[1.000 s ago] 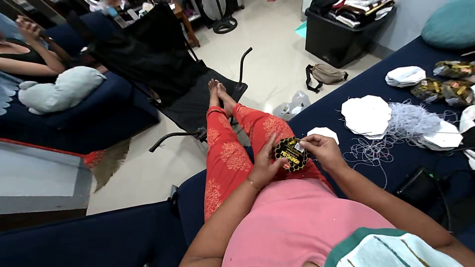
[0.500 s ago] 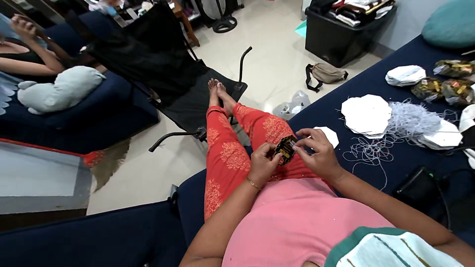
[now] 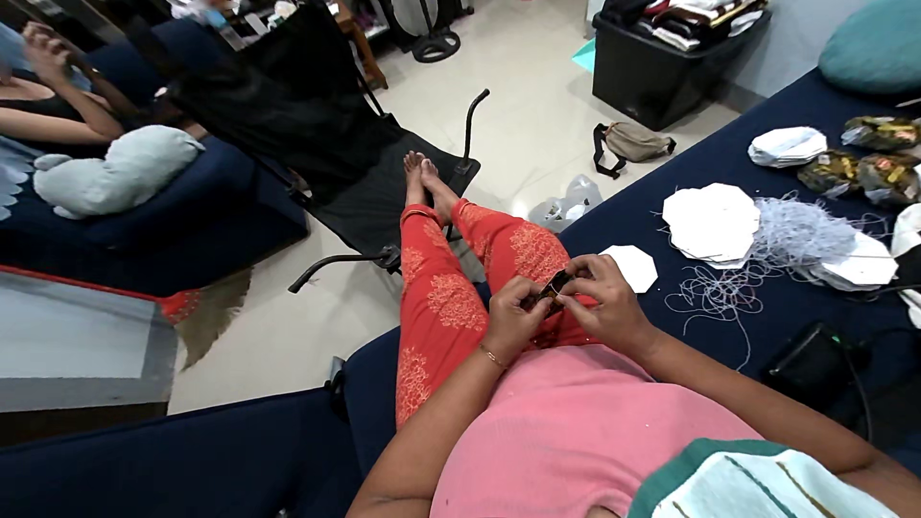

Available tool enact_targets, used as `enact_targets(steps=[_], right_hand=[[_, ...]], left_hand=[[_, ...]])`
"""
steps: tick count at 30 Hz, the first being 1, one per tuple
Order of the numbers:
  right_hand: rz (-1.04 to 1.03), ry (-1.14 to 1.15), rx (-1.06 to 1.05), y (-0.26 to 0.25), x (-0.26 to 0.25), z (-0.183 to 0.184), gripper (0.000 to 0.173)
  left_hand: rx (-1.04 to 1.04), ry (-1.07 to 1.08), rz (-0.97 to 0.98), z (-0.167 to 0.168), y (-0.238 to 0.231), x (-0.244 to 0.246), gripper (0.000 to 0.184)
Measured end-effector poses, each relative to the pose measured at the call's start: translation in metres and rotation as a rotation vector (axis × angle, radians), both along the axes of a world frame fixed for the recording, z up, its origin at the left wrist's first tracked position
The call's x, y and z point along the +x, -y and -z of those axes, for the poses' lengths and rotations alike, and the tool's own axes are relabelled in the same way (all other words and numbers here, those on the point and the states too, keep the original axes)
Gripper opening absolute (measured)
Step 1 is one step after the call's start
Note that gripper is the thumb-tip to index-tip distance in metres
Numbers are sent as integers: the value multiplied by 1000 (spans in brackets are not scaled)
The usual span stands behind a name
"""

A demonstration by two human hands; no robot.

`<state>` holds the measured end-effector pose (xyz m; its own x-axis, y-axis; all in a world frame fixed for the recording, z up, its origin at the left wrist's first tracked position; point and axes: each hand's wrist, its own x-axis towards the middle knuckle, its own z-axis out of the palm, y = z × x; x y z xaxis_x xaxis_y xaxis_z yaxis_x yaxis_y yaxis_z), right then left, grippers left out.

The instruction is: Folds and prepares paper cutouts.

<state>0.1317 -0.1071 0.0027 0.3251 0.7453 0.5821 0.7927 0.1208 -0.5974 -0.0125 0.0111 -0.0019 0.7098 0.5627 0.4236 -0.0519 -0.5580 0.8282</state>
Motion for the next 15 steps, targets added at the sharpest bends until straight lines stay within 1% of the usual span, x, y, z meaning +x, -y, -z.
enact_targets(steps=[5, 15], right_hand=[[-32, 17, 2, 1, 0, -1, 13], [2, -4, -9, 0, 1, 0, 14]], left_hand=[[8, -2, -4, 1, 0, 0, 8], [14, -4, 7, 1, 0, 0, 9]])
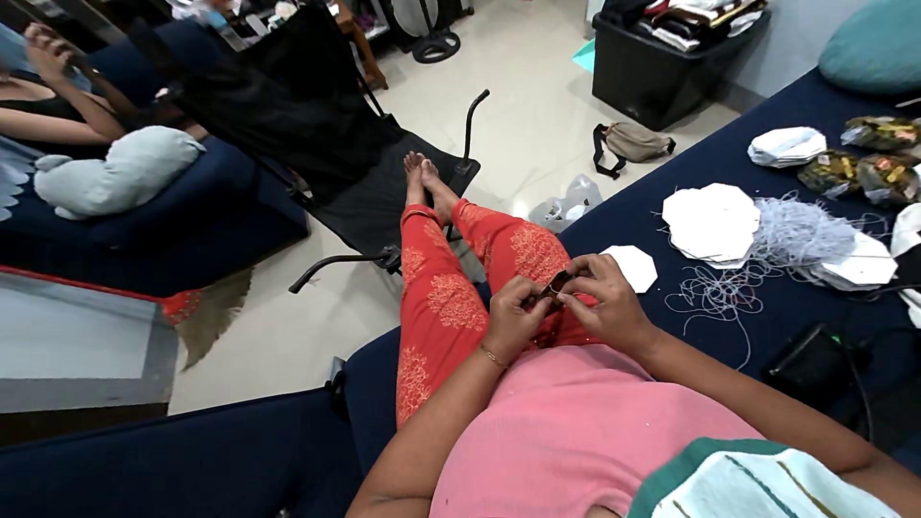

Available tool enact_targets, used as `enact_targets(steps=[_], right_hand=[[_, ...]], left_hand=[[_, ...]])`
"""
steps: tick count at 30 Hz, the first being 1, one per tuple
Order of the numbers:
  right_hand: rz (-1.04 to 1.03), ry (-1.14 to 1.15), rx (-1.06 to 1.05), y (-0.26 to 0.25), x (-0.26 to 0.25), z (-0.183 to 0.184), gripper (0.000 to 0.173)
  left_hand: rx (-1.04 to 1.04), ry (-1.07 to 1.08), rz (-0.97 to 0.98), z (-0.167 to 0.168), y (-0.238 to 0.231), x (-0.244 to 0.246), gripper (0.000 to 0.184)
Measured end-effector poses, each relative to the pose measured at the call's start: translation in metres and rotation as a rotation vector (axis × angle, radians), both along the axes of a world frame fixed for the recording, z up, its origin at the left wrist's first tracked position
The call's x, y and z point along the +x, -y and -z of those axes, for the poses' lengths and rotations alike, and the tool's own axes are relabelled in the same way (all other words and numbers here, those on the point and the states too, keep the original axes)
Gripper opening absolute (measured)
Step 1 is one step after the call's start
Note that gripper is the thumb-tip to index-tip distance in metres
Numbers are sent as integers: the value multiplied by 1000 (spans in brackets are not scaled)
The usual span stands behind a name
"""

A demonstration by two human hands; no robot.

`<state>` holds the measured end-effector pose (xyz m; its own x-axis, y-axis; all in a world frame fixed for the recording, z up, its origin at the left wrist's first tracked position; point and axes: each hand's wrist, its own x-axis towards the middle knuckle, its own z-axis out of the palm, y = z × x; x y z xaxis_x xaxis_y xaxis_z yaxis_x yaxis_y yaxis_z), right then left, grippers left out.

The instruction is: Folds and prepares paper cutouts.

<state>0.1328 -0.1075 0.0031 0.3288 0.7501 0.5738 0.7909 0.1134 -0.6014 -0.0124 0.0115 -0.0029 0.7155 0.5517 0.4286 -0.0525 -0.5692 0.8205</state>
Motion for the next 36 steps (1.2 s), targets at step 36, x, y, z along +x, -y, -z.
enact_targets(steps=[36], right_hand=[[-17, -26, 32, -1, 0, 3, 12]], left_hand=[[2, -29, 108, -4, 1, -1, 16]])
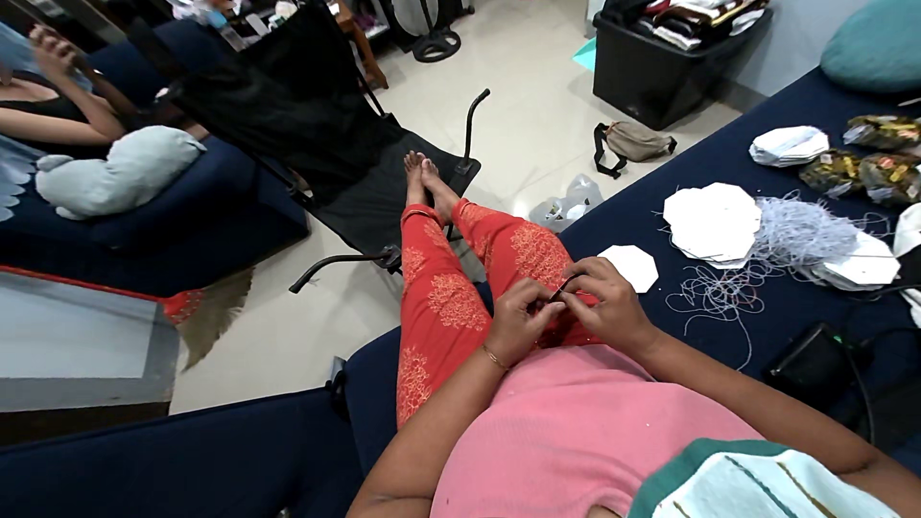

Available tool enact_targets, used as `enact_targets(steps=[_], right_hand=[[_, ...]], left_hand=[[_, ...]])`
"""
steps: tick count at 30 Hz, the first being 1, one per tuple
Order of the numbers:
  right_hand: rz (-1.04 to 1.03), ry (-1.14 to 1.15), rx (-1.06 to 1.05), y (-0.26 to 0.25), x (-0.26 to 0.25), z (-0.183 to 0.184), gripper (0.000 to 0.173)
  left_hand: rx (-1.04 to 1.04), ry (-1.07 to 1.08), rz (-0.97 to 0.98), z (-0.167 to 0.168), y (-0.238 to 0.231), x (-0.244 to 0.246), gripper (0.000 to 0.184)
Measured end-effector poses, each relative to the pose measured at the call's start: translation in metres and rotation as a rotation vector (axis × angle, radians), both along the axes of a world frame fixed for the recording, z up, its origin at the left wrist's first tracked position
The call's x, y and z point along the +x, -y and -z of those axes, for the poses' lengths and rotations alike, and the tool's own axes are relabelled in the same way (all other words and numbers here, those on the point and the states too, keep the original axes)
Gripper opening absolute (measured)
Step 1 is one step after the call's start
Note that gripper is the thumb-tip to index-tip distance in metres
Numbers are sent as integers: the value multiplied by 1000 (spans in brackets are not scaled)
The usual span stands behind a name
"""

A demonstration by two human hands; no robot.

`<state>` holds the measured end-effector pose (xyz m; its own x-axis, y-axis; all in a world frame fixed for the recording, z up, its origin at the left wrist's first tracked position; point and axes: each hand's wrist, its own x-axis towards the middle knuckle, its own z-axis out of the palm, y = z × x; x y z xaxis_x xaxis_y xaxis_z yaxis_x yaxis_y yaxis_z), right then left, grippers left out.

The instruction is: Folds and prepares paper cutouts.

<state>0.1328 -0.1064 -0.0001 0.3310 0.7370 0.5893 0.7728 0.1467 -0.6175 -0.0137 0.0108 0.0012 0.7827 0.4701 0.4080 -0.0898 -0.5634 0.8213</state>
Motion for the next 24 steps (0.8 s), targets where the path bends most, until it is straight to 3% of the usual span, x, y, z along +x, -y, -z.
enact_targets(steps=[4, 8, 16, 24], right_hand=[[-29, 10, 4, 1, 1, 0, 12], [-46, 24, 6, 1, 1, 0, 13], [-67, 23, 5, 2, 1, -1, 12], [-166, -16, 69, 2, 6, -10, 22]], left_hand=[[-172, 3, -7, -3, -1, 0, 25], [-278, -29, 1, -8, -1, -1, 23], [-279, 30, 61, -6, -2, 0, 16], [-226, -28, -76, -2, -5, 1, 18]])
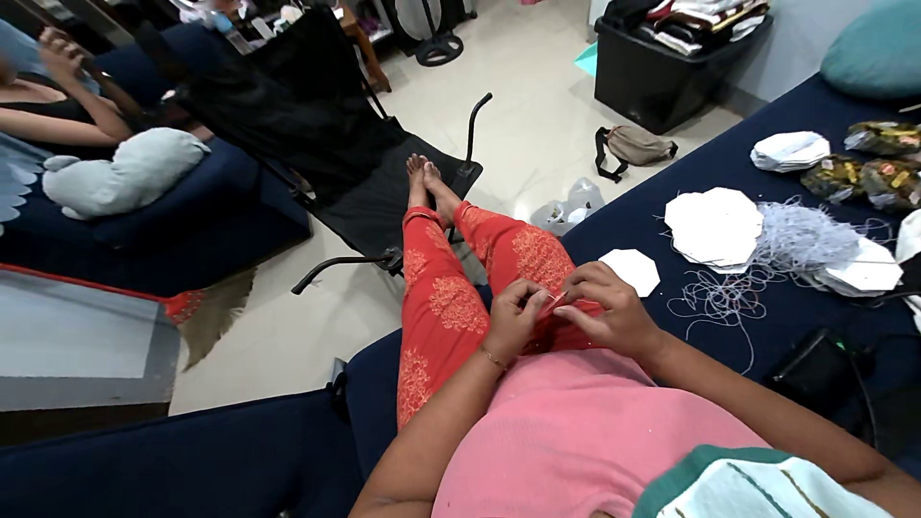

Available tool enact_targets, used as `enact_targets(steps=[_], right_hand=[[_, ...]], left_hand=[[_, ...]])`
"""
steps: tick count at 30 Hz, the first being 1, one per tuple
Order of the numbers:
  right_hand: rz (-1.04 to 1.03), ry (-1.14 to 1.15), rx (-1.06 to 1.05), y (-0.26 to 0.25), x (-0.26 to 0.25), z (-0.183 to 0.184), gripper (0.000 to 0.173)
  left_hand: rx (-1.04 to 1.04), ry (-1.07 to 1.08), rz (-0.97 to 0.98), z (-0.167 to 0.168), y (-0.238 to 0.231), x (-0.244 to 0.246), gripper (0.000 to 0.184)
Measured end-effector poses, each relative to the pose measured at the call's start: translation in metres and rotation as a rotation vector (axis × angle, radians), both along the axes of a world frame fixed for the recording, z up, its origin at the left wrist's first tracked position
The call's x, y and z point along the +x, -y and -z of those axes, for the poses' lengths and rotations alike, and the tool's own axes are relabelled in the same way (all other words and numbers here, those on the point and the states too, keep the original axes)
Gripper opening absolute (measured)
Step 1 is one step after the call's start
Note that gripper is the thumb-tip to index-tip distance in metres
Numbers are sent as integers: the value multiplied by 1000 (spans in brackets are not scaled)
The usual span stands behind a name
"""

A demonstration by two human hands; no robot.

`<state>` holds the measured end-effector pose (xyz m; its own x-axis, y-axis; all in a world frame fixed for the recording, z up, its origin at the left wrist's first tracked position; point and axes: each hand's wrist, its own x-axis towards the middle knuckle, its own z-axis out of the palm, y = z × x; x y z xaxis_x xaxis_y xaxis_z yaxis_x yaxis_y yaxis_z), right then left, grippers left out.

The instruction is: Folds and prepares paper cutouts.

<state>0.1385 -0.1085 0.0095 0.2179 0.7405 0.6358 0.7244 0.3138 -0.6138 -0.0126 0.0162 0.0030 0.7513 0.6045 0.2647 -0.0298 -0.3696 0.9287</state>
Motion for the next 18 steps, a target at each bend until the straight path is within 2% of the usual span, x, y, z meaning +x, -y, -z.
enact_targets(steps=[3, 7, 11, 15, 18], right_hand=[[-54, -118, 61, 0, 3, -8, 25], [-123, -272, 123, 0, 5, -12, 27], [-155, -376, 141, 1, 8, -7, 27], [-169, -423, 171, 3, 14, -7, 29], [-176, -448, 180, 5, 20, -4, 30]], left_hand=[[-79, -54, -33, 1, -5, -1, 21], [-307, -81, -41, -1, -9, -1, 23], [-527, -72, 30, -6, -9, -2, 19], [-580, -104, 82, -5, -11, -4, 18], [-534, -83, 98, -7, -16, -8, 14]])
